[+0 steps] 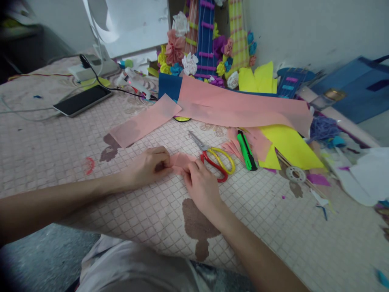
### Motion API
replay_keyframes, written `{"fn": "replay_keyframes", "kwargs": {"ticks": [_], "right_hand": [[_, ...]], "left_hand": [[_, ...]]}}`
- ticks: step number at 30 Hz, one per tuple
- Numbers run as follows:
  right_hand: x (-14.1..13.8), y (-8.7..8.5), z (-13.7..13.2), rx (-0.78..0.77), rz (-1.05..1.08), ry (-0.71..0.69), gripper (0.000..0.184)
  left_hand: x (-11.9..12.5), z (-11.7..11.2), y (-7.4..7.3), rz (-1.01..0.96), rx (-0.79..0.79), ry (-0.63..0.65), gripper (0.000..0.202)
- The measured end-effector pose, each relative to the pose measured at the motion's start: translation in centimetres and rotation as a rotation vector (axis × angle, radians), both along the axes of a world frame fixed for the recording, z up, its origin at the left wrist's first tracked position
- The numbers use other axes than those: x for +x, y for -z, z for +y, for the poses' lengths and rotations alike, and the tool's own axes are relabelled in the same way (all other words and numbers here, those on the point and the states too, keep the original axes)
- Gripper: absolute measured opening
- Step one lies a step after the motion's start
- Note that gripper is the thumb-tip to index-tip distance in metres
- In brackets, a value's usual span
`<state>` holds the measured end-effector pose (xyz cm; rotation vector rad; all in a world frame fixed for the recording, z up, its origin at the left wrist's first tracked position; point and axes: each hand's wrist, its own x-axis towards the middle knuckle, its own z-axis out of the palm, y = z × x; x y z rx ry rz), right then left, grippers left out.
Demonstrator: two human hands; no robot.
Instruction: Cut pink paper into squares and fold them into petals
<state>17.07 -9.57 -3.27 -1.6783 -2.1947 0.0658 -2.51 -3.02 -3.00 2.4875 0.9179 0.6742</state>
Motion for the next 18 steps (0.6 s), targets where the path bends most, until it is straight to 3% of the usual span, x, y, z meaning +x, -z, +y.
{"fn": "replay_keyframes", "kwargs": {"ticks": [5,9,13,18], "right_hand": [[0.0,-0.1,0.0,-0.014,0.01,-0.002,0.016],[0.1,-0.3,0.0,-0.053,0.088,-0.025,0.002],[0.1,-0.7,-0.1,-0.092,0.09,-0.062,0.016],[-0.3,-1.1,-0.2,-0.1,0.061,-0.049,0.011]], "left_hand": [[0.1,0.0,-0.3,0.007,-0.04,-0.02,0.014],[0.0,-0.2,-0.4,-0.046,-0.113,-0.036,0.005],[-0.2,-0.2,-0.6,-0.016,-0.14,0.042,0.013],[0.2,-0.1,-0.8,0.053,-0.132,0.032,0.013]]}}
